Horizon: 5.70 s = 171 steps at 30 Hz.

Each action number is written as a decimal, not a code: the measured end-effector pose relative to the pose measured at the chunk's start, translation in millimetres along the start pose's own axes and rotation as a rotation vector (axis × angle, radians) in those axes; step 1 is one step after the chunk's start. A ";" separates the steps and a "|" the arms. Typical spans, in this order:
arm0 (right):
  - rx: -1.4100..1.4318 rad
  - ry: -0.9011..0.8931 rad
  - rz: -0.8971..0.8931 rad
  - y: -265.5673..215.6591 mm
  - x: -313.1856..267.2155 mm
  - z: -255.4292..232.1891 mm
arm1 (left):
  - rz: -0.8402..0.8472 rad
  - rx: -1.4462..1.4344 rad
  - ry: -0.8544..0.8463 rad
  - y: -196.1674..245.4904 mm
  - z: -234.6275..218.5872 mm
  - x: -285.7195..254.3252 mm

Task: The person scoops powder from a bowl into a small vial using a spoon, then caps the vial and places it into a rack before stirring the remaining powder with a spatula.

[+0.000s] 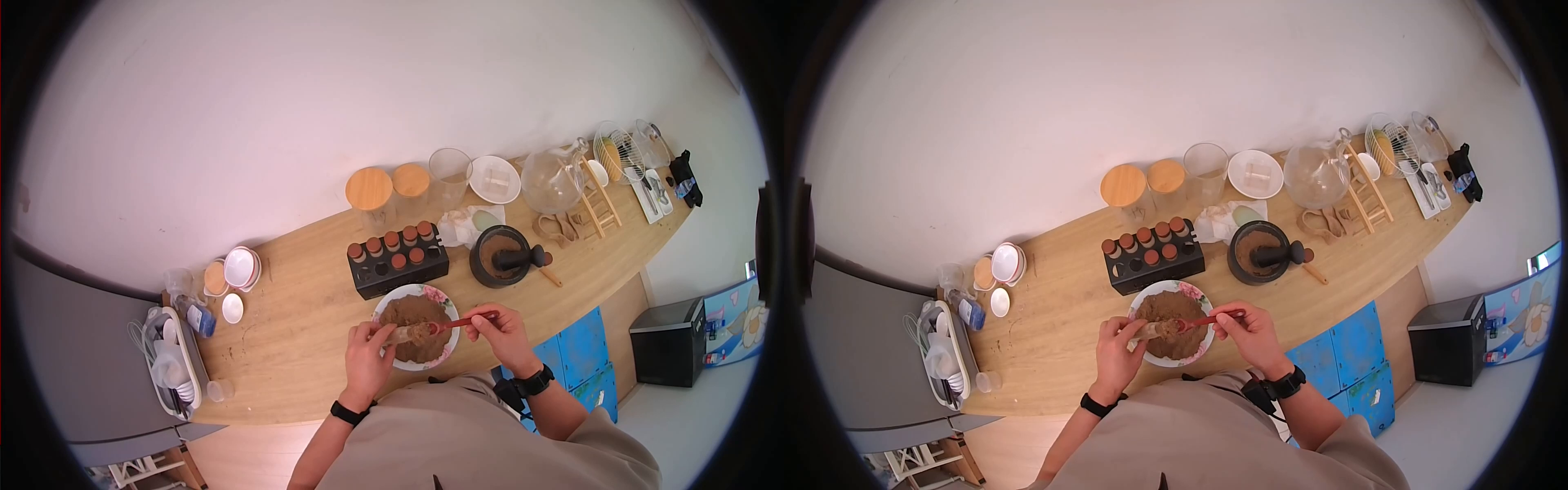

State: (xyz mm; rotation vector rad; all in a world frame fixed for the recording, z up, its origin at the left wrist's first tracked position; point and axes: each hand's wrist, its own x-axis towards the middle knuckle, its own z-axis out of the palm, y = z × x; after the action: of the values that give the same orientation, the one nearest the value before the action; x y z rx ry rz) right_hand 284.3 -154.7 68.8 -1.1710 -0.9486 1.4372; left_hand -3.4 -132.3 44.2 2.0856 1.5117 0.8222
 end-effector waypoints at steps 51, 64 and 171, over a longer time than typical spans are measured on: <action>-0.862 -0.012 -0.444 -39.4 -9.8 37.8 | -0.177 -0.691 -0.143 0.1 17.7 6.8; -0.847 0.019 -0.361 -29.4 -4.8 32.0 | -0.143 -0.462 -0.089 4.4 7.8 3.7; -0.695 0.076 -0.155 30.4 -3.6 2.9 | -0.291 -0.585 0.131 -8.2 4.5 -25.4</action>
State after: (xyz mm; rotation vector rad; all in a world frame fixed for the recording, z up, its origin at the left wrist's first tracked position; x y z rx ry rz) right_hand 274.8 -163.6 41.0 -1.5893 -1.5125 0.9444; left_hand -11.8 -154.0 30.2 1.3790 1.3780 1.1346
